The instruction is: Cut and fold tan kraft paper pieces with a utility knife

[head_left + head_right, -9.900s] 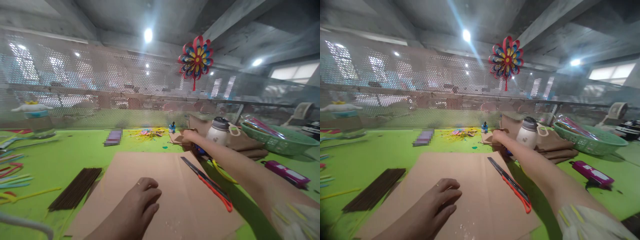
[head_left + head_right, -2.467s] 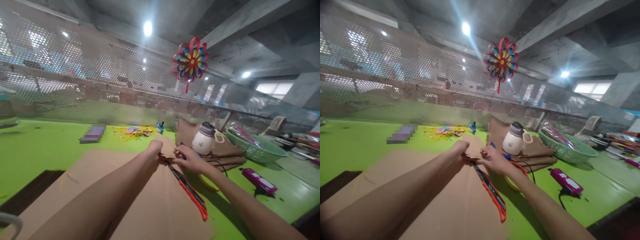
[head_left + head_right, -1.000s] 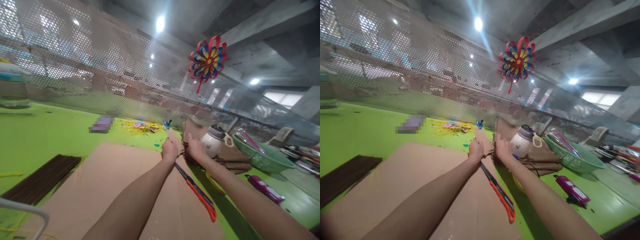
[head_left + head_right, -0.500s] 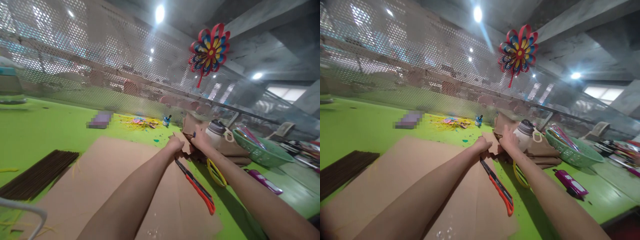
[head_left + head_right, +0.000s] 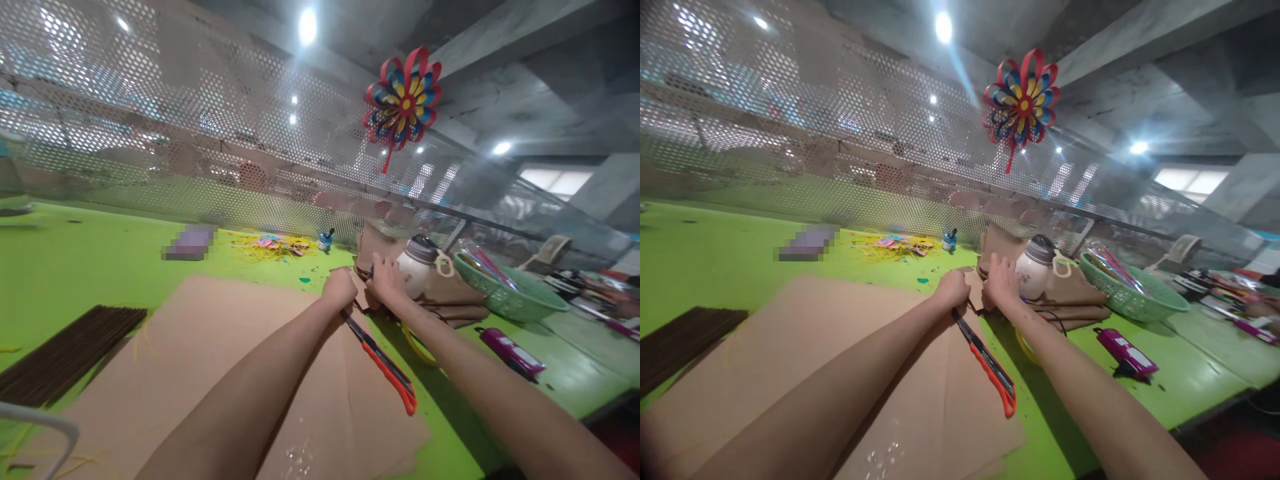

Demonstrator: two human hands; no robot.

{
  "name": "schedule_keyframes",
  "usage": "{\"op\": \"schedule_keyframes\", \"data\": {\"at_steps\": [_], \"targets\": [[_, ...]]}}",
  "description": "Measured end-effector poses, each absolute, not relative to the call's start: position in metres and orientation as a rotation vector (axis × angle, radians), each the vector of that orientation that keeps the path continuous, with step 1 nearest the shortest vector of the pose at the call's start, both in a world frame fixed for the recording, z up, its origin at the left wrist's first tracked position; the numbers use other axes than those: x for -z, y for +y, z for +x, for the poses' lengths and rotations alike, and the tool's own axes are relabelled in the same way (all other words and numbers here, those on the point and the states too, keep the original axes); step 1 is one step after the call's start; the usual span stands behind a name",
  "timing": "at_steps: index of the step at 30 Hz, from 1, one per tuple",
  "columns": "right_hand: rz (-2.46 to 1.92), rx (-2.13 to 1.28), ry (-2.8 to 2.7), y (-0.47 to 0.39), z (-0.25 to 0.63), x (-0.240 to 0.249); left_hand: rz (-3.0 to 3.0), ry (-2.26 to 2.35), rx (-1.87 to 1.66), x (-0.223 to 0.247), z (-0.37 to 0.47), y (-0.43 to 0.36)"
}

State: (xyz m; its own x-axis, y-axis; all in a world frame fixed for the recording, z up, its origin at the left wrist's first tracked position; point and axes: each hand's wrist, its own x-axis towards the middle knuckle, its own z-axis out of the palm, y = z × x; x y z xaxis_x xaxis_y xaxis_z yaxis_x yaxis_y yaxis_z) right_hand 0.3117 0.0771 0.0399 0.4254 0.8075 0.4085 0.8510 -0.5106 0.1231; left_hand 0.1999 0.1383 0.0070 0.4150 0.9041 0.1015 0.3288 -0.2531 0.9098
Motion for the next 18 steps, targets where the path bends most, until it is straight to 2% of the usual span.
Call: {"op": "schedule_keyframes", "data": {"at_steps": [9, 18], "targets": [[-2.495, 0.538, -1.602, 0.072, 0.303, -0.024, 1.798, 1.002, -0.715, -0.028, 0.199, 0.138], [-1.976, 0.268, -1.900, 0.019, 0.282, -0.048, 1.695, 0.986, -0.833, -0.099, 0.160, 0.170]]}}
